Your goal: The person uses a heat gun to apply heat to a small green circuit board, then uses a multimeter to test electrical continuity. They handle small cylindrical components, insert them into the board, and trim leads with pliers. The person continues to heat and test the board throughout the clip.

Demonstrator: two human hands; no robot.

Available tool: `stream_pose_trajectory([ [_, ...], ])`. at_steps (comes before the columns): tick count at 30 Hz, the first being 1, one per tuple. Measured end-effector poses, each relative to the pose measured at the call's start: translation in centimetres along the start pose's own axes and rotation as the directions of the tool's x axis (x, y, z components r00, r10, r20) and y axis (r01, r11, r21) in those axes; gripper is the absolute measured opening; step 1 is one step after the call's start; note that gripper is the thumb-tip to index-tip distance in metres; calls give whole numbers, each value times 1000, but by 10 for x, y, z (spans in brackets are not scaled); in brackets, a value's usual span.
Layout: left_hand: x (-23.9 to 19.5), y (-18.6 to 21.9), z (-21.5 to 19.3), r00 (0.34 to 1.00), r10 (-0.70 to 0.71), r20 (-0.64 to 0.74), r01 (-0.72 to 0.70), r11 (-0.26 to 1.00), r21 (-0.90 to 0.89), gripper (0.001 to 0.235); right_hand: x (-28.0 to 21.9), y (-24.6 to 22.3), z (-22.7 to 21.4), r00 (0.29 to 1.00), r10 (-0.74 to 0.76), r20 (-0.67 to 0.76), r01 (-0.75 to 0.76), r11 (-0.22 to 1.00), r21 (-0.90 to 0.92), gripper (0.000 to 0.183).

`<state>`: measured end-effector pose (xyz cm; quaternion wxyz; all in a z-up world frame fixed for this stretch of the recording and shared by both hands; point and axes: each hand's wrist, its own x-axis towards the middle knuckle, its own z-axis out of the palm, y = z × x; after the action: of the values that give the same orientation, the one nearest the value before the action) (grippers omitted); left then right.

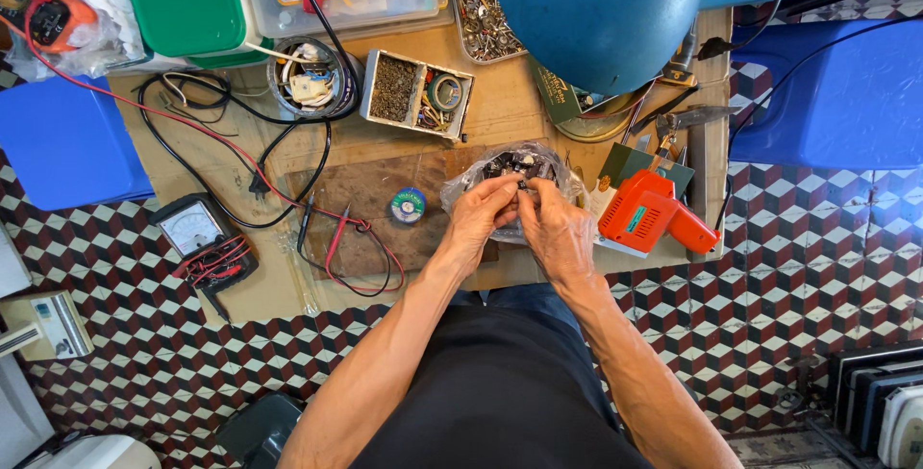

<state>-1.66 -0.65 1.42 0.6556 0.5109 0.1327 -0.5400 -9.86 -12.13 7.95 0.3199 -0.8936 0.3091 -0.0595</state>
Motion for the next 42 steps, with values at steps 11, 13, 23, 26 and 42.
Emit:
stream_pose_trajectory([
  [11,-8,17,9,1000,28,13,-30,974,224,35,-2,-3,-12,997,62,54,-72,975,208,26],
  [13,-11,21,12,999,41,15,-43,958,284,36,-3,-5,-12,994,89,68,-103,963,248,27],
  [23,-40,50,34,986,114,125,-130,982,134,40,-6,-21,-27,995,5,-103,22,965,262,31],
  [26,-48,54,43,975,181,129,-189,980,60,40,-7,-28,-30,991,9,-135,28,964,265,31],
  [42,-51,97,63,955,275,110,-271,961,-53,32,21,-48,-67,960,277,37,-191,553,811,25],
])
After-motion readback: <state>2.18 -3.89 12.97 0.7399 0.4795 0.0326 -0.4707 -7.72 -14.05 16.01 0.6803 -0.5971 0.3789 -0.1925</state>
